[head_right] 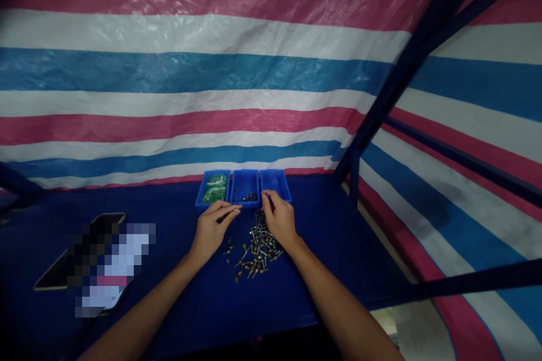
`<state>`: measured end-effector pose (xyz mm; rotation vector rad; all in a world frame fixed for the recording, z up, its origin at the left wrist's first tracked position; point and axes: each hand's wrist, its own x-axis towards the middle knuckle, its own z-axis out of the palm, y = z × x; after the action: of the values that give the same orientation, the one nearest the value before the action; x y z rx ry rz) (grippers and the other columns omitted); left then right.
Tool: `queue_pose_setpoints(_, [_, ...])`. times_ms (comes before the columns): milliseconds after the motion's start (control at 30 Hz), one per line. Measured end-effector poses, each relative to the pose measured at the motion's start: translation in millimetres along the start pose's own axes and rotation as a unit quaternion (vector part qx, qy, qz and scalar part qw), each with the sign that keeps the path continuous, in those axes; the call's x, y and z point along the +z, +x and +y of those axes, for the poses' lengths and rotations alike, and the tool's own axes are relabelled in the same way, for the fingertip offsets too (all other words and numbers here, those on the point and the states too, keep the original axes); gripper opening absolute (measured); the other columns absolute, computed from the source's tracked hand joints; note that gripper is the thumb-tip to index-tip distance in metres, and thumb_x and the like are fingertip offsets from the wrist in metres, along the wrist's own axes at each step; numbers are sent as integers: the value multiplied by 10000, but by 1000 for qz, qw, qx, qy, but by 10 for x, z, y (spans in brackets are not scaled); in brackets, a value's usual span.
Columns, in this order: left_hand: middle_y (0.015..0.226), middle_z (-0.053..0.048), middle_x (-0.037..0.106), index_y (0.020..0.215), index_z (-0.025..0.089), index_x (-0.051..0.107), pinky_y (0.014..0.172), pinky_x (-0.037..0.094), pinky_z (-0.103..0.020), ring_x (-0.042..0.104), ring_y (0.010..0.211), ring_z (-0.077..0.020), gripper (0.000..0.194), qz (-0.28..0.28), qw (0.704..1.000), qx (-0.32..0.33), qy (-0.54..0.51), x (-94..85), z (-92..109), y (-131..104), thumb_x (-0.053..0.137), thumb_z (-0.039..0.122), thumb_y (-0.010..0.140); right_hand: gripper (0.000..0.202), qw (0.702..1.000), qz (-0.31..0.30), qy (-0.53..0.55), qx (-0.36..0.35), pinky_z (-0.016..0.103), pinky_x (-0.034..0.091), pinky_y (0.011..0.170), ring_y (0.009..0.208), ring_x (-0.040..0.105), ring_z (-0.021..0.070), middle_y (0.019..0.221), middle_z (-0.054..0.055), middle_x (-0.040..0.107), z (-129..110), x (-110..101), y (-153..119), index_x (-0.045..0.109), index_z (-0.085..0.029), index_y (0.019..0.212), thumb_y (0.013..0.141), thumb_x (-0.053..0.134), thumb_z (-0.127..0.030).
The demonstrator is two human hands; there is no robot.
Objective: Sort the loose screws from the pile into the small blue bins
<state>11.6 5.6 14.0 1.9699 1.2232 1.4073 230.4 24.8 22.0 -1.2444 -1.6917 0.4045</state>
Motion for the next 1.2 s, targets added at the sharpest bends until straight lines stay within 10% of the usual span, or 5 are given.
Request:
queue_pose_setpoints(967, [1133,-66,714,1219,272,742,1004,507,-422,651,1094,-236,251,-46,997,32,52,19,-39,0,535,268,1077,296,1000,1,-3,-1,264,498,669,649,676,166,750,-3,715,-22,-14,-4,713,-224,1169,1083,482,-388])
queue_pose_setpoints(1200, [923,-44,721,899,224,724,789,521,-335,656,850,-200,195,12,999,8,38,11,-4,-11,669,373,1012,319,1000,4,-6,2,272,516,686,669,685,178,757,8,722,-29,-29,3,715,-222,1170,1083,471,-409])
